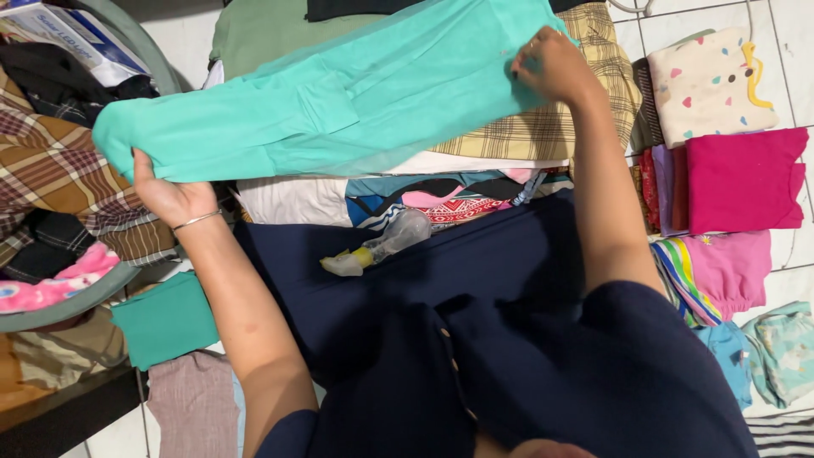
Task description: Folding various laundry items including shirts and trousers on the floor.
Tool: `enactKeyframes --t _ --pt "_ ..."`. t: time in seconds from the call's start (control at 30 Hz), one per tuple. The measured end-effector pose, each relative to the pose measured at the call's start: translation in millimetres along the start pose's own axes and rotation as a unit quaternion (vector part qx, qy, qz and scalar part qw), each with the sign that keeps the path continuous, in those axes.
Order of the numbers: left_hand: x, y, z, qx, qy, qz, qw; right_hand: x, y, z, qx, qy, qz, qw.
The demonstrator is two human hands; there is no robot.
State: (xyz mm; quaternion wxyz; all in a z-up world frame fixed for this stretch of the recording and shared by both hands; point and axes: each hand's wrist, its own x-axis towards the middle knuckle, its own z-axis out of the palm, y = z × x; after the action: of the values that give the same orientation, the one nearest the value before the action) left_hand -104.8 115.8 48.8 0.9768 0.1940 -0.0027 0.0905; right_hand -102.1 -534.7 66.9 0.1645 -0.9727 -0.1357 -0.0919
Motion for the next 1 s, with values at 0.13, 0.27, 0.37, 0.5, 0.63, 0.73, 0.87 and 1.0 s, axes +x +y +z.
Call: enactKeyframes --t 0.13,0.27,0.37,0.5,0.63,0.73,0.87,1.0 --pt "2 2 -2 -0.011 0.034 0.007 0.999 41 13 11 0.018 -0.014 0.074 0.997" --pt "2 1 -1 0.006 0.016 0.002 1.000 66 29 12 -0.013 -0.134 0.169 0.976" --pt "-1 2 4 0.010 0.022 0.003 1.000 88 48 18 0.097 -0.105 0.168 0.975" --pt "-2 1 10 -0.004 0.026 -0.003 1.000 113 49 18 0.168 -0.049 0.217 0.960" --pt "-2 0 12 -0.002 0.029 0.001 1.000 122 47 30 0.213 -0.030 0.219 0.952" --pt "-3 0 12 -0.022 0.039 -0.004 0.999 123 48 46 0.258 -0.013 0.223 0.940" --pt "-4 -4 11 0.005 0.032 0.002 0.999 116 53 67 0.313 0.013 0.229 0.921" --pt "-7 -12 23 0.046 0.016 0.027 0.998 105 67 90 0.153 0.163 0.118 0.968"
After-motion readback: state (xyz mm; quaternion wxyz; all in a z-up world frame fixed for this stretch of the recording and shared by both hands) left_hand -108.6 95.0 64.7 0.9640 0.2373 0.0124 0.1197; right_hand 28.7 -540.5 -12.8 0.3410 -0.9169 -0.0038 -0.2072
